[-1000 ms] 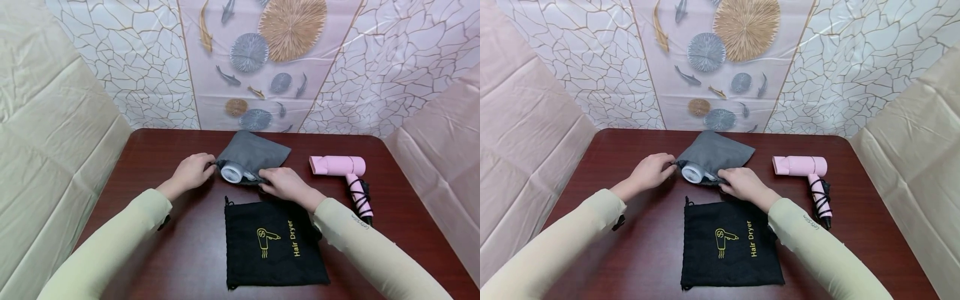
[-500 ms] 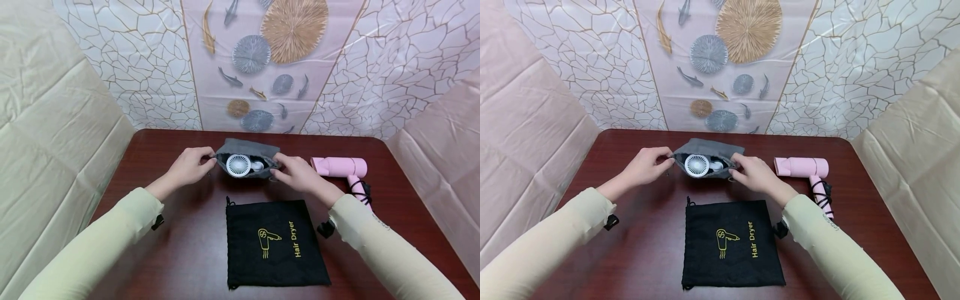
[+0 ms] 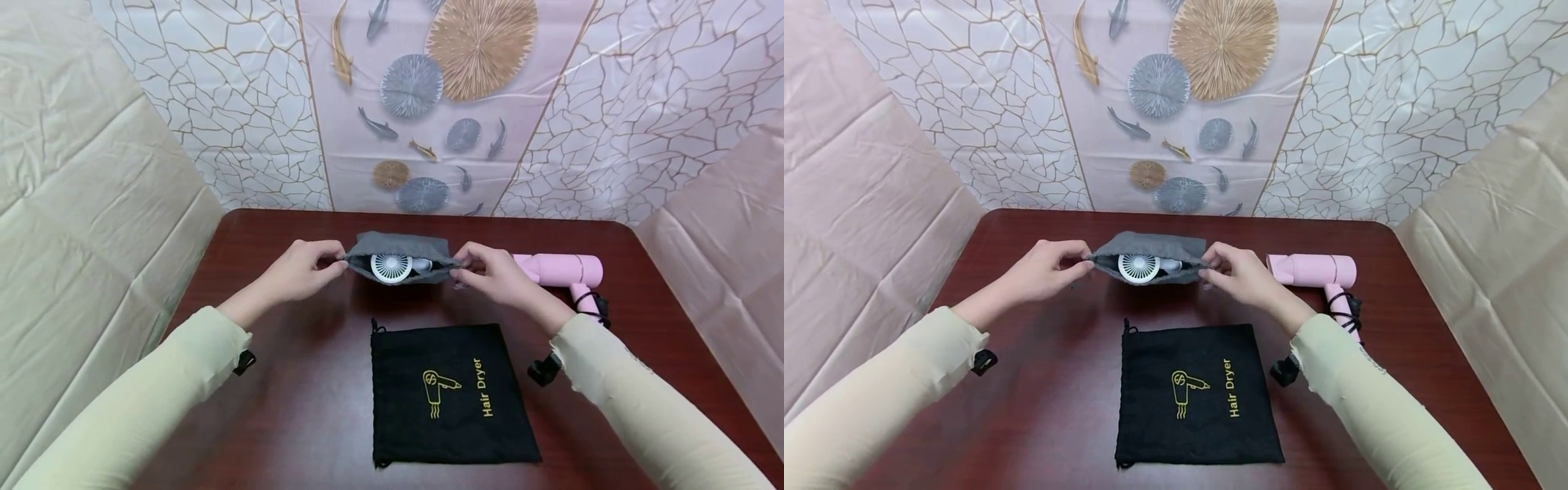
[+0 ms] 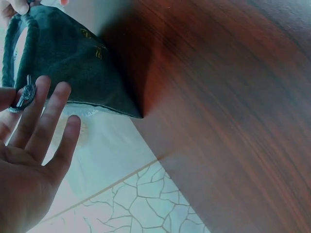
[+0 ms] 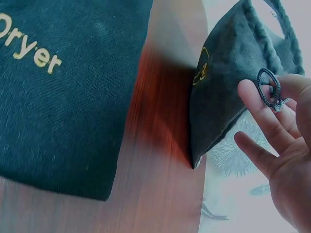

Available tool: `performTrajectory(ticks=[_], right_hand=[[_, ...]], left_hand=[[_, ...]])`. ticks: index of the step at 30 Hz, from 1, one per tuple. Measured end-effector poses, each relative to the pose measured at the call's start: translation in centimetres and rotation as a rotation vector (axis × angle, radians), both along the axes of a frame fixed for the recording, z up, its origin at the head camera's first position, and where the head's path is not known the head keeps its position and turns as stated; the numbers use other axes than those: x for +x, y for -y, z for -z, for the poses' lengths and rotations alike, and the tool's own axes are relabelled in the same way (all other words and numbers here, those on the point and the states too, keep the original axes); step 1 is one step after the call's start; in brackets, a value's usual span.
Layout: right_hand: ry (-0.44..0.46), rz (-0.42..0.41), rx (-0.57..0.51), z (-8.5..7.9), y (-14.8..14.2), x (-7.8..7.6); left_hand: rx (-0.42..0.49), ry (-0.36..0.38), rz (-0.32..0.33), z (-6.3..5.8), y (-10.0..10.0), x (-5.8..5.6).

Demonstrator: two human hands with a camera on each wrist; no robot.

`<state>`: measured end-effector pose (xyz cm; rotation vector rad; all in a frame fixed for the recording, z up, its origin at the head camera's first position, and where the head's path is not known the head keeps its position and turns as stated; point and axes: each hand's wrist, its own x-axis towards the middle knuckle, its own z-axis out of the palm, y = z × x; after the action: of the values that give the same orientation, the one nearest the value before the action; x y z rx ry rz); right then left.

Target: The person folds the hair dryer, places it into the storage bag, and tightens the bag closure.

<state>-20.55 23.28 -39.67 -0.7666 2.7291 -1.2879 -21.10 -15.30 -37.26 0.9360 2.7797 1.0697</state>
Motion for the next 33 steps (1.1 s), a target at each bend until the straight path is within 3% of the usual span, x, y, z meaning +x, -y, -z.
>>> performTrajectory(ticks=[4, 8, 12, 19, 23, 28, 33], right_hand=[[-0.019, -0.051, 0.02, -0.5, -0.1, -0.1], [-0.175, -0.069, 0.081, -1.5, -0.2, -0.2], [-0.292, -0.071, 0.168, -2.0, -0.5, -0.3], [-0.276, -0.09, 0.184, -1.7, -0.8, -0.3], [-0.315, -0.108, 0.227, -1.6, -0.9, -0.4], [-0.463, -0.154, 0.295, -2.6, -0.8, -0.4], [-0.591, -0.189, 0.324, -4.2, -0.8, -0.3]], left_hand=[[-0.009, 0.044, 0.02, -0.2, 0.2, 0.2], [0.026, 0.025, -0.006, -1.0, -0.1, 0.4], [-0.011, 0.023, 0.009, -1.4, -0.5, 0.6], [-0.052, 0.062, 0.035, -1.3, -0.3, 0.7], [-0.067, 0.073, 0.087, -1.1, 0.0, 0.5], [-0.078, 0.035, 0.123, -1.6, 0.3, 0.2], [-0.064, 0.014, 0.105, -2.6, 0.9, -0.3]])
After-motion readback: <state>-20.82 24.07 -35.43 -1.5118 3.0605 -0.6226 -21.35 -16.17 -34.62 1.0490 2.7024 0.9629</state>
